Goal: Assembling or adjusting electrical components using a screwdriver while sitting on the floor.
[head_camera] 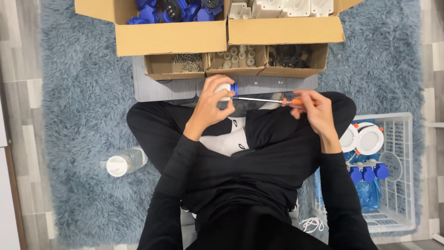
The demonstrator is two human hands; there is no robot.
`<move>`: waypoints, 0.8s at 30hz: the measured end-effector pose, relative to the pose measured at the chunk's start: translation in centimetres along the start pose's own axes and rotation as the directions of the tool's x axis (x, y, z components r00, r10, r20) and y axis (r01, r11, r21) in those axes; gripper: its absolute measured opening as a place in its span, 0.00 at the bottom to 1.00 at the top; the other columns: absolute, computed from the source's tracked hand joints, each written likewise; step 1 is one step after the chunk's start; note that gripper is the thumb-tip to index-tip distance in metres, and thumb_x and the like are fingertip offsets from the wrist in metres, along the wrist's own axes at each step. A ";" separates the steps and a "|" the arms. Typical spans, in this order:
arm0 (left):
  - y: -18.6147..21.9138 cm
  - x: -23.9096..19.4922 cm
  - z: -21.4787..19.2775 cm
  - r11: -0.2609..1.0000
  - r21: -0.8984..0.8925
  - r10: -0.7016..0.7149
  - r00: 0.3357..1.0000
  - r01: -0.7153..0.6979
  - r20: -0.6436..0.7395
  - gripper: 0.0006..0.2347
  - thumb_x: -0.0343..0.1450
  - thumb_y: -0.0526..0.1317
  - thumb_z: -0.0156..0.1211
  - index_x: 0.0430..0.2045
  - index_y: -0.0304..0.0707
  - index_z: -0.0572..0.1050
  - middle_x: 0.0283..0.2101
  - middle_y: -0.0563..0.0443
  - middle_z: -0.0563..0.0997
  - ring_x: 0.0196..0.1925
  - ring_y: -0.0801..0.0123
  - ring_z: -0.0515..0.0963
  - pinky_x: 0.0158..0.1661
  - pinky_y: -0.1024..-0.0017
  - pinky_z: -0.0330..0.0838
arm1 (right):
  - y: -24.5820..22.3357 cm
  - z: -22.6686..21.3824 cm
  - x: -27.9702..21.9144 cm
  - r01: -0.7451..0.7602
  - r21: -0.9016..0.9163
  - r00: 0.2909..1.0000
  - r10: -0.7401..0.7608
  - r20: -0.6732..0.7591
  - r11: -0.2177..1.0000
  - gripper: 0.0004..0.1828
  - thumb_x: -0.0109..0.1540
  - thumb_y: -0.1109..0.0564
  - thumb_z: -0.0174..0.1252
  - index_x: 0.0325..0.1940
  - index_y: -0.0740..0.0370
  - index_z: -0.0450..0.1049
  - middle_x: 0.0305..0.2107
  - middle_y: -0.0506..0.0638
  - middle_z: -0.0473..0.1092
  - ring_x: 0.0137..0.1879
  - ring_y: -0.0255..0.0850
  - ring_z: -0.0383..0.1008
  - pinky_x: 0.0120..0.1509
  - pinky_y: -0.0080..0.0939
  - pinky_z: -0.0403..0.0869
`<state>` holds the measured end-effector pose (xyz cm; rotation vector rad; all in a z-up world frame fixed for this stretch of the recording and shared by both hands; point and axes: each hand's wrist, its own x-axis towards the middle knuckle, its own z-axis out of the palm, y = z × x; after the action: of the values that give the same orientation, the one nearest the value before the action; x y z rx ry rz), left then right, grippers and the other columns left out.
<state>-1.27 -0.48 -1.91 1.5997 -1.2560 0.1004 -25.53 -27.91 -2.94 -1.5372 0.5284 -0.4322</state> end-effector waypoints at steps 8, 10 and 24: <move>-0.7 -0.1 0.4 1.000 -0.008 0.003 1.000 -0.003 -0.012 0.08 0.66 0.32 0.70 0.37 0.41 0.82 0.58 0.47 0.81 0.65 0.42 0.77 0.63 0.49 0.72 | 1.4 -1.8 0.4 0.081 0.098 0.997 -0.082 0.009 0.992 0.23 0.64 0.72 0.68 0.63 0.77 0.74 0.49 0.71 0.77 0.48 0.54 0.85 0.45 0.46 0.85; -0.7 -0.3 0.4 1.000 -0.010 0.000 1.000 0.000 -0.011 0.08 0.66 0.33 0.71 0.37 0.41 0.82 0.57 0.47 0.81 0.65 0.42 0.77 0.63 0.48 0.72 | 0.7 -1.3 0.1 0.076 0.092 0.997 -0.078 0.015 0.993 0.25 0.63 0.72 0.69 0.63 0.78 0.74 0.52 0.72 0.77 0.51 0.55 0.84 0.49 0.48 0.85; -1.1 -0.3 0.7 1.000 -0.023 0.006 0.999 -0.007 -0.042 0.05 0.70 0.37 0.75 0.35 0.43 0.83 0.56 0.48 0.82 0.64 0.44 0.79 0.62 0.50 0.73 | 1.3 -3.1 0.1 0.110 0.024 0.994 -0.111 0.018 0.994 0.05 0.73 0.71 0.60 0.53 0.76 0.78 0.42 0.72 0.79 0.36 0.50 0.84 0.32 0.39 0.81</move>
<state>-0.91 -0.95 -3.14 1.5667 -1.2259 0.1223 -27.37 -30.50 -4.15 -1.5514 0.4230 -0.5060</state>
